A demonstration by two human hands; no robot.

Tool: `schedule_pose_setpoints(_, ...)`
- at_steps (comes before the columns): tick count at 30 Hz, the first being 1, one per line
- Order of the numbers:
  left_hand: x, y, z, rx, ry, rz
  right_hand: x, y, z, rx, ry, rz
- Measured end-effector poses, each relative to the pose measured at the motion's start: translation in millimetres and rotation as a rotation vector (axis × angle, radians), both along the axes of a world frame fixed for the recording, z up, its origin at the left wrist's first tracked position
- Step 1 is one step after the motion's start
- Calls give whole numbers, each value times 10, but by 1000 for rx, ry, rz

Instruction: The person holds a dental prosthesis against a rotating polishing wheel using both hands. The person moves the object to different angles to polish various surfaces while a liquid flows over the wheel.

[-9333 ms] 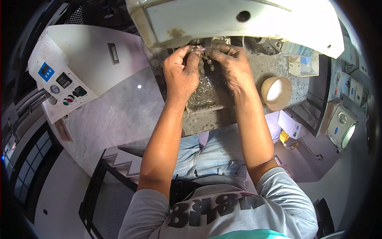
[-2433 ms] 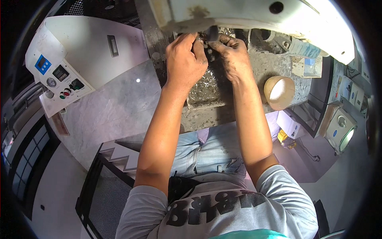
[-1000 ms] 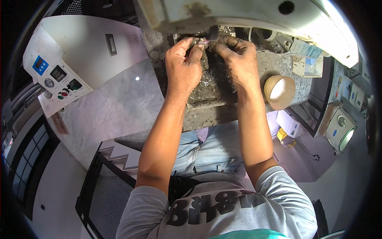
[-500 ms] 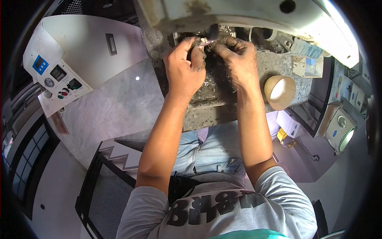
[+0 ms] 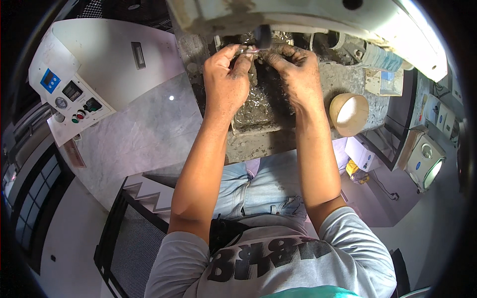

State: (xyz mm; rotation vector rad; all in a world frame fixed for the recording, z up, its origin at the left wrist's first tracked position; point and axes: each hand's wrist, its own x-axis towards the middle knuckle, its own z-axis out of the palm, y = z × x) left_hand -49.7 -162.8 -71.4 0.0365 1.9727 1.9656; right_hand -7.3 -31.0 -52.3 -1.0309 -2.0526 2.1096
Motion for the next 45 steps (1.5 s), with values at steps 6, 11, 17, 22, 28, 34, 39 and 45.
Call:
schedule_pose_setpoints(6,-89,7,-67,-254,173,-65,-31,5,-35,-51,-11,-12)
schedule_pose_setpoints(11,-67,-26,74,-255,147,-106,-10,26,-91,-37,-1,8)
schedule_pose_setpoints(17,28,-41,-36,-153,211,-25,8,-5,-33,26,4,44)
schedule_pose_setpoints(22,-54,2,-17,-212,394,-21,-34,13,-48,-96,-14,19)
schedule_pose_setpoints(28,-92,47,99,-449,251,-78,-50,34,-138,-142,-1,-35)
schedule_pose_setpoints(34,-14,0,6,-62,21,2,-5,5,55,20,-4,31)
schedule_pose_setpoints(39,-79,19,-38,-184,121,-40,-30,32,-49,-87,-11,-22)
schedule_pose_setpoints(45,-71,37,83,-238,75,-30,-11,28,-116,-169,-28,-53)
